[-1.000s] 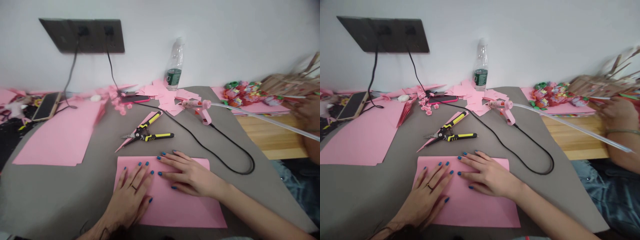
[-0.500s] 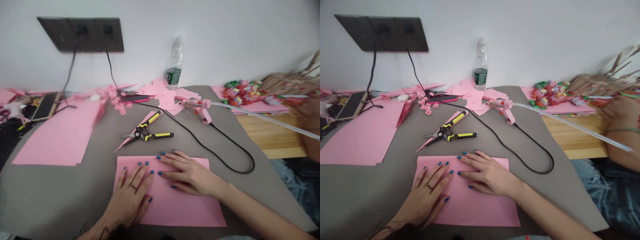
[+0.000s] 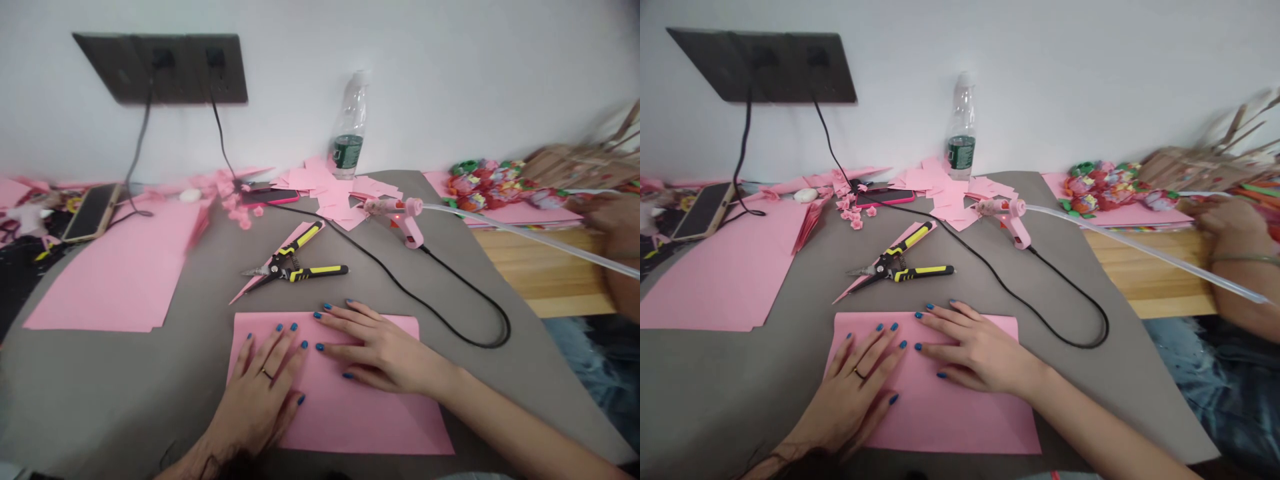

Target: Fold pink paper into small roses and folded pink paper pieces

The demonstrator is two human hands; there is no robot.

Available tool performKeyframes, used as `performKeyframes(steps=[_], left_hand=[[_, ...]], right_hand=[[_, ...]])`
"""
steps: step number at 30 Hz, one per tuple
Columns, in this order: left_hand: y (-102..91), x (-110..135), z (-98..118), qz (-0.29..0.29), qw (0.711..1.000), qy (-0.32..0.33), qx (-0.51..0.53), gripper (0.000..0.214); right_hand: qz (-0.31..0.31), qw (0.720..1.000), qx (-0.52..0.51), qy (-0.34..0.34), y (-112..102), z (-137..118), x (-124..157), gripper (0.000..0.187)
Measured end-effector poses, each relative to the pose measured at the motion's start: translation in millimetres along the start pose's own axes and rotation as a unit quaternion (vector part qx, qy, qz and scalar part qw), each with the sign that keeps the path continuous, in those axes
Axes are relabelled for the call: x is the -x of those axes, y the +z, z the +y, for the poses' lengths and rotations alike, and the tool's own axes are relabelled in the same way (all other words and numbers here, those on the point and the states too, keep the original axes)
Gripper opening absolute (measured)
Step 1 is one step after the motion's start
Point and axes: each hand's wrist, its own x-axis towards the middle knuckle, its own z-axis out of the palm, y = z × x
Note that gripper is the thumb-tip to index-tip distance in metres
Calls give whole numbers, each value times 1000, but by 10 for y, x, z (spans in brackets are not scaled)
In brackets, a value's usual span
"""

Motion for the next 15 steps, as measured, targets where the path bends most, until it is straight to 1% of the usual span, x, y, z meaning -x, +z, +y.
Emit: performKeyframes(steps=[4, 9, 12, 15], left_hand=[[-18, -53, -7, -3, 1000, -5, 10, 42], [-83, -253, -9, 19, 1000, -9, 10, 37], [-72, -357, -34, 20, 999, 20, 20, 36], [-9, -385, -63, -6, 998, 57, 24, 37]], right_hand=[[-1, 1000, 2, 3, -11, -13, -9, 40], [-11, 1000, 10, 10, -9, -19, -21, 41], [-19, 1000, 14, 10, -13, -22, -30, 41], [-16, 1000, 13, 13, -14, -25, -35, 41]])
